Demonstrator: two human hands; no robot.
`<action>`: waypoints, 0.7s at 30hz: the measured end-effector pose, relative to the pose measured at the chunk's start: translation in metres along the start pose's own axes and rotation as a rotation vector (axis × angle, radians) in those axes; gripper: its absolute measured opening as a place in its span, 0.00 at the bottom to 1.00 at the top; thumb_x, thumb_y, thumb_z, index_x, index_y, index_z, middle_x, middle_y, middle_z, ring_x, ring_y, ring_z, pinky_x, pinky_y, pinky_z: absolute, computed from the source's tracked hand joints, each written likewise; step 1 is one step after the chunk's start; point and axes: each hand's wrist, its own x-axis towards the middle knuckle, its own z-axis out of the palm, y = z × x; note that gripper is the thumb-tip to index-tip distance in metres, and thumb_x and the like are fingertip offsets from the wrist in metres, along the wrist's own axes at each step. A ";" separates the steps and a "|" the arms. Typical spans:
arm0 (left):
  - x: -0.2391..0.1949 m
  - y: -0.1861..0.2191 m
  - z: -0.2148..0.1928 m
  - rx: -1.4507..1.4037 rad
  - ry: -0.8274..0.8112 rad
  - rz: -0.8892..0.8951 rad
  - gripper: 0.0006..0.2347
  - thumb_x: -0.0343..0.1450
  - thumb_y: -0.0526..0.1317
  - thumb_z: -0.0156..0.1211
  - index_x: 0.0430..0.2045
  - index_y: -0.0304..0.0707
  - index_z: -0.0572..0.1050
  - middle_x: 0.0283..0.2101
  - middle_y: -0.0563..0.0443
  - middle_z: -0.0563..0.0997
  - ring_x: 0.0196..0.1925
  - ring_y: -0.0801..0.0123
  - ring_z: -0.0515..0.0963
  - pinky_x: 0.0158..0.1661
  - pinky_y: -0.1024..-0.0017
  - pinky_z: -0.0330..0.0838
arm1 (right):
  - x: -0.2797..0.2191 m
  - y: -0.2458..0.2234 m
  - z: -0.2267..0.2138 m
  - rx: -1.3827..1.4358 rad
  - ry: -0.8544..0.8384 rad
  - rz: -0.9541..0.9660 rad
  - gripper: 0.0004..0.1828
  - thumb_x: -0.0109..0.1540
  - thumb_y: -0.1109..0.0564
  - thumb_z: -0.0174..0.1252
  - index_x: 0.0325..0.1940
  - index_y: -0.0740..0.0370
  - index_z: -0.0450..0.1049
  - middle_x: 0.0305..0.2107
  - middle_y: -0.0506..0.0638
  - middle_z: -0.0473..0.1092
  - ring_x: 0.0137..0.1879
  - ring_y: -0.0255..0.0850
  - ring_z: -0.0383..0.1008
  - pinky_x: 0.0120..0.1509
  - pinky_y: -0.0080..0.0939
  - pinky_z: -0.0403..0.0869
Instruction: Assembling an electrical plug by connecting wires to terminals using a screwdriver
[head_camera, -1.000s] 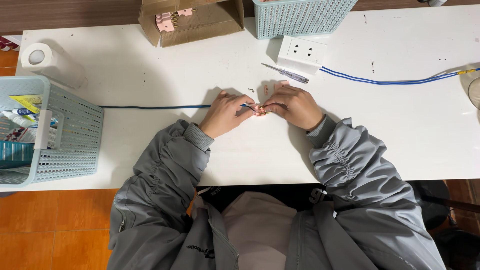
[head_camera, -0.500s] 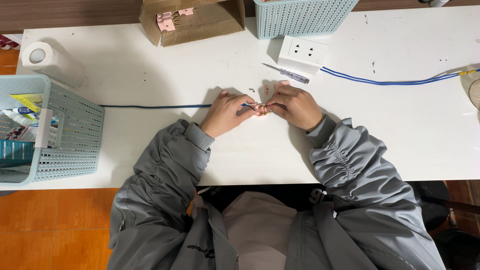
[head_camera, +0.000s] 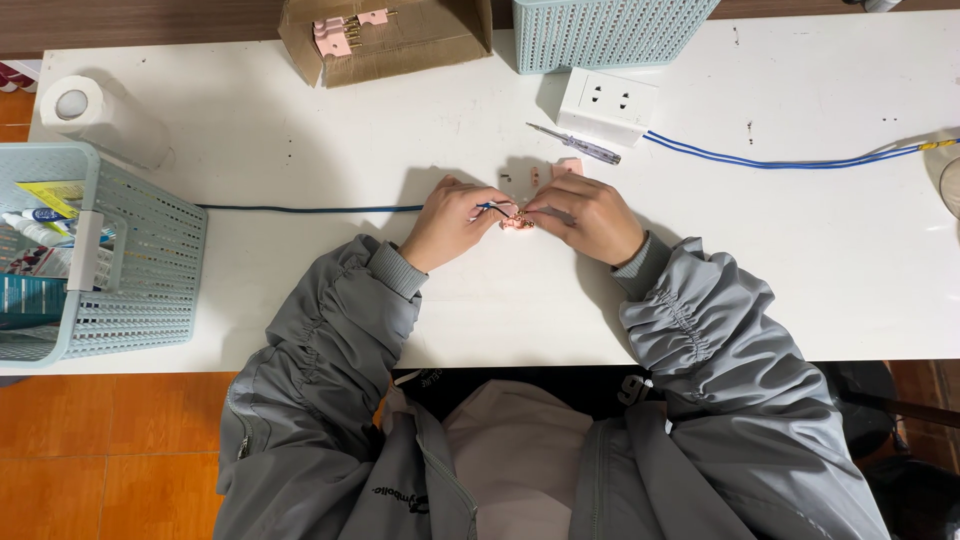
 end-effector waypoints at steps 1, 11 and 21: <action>0.000 0.005 -0.002 -0.002 -0.002 -0.002 0.04 0.81 0.46 0.72 0.42 0.52 0.88 0.31 0.56 0.90 0.32 0.65 0.88 0.49 0.68 0.70 | -0.001 0.000 0.001 0.001 -0.001 0.003 0.04 0.71 0.58 0.74 0.47 0.60 0.88 0.39 0.54 0.82 0.46 0.52 0.85 0.52 0.51 0.83; 0.002 0.007 0.001 -0.152 0.031 -0.021 0.04 0.81 0.43 0.73 0.42 0.48 0.89 0.16 0.62 0.61 0.23 0.71 0.76 0.46 0.70 0.70 | 0.003 -0.009 0.000 0.158 0.081 -0.005 0.04 0.70 0.65 0.72 0.50 0.66 0.88 0.40 0.59 0.83 0.40 0.49 0.83 0.46 0.48 0.83; 0.004 0.015 -0.006 -0.214 0.034 -0.028 0.04 0.80 0.41 0.74 0.44 0.45 0.89 0.16 0.60 0.61 0.24 0.73 0.76 0.50 0.72 0.70 | 0.001 -0.011 0.014 0.303 0.222 0.063 0.05 0.69 0.65 0.75 0.49 0.69 0.87 0.40 0.59 0.81 0.43 0.49 0.82 0.49 0.47 0.83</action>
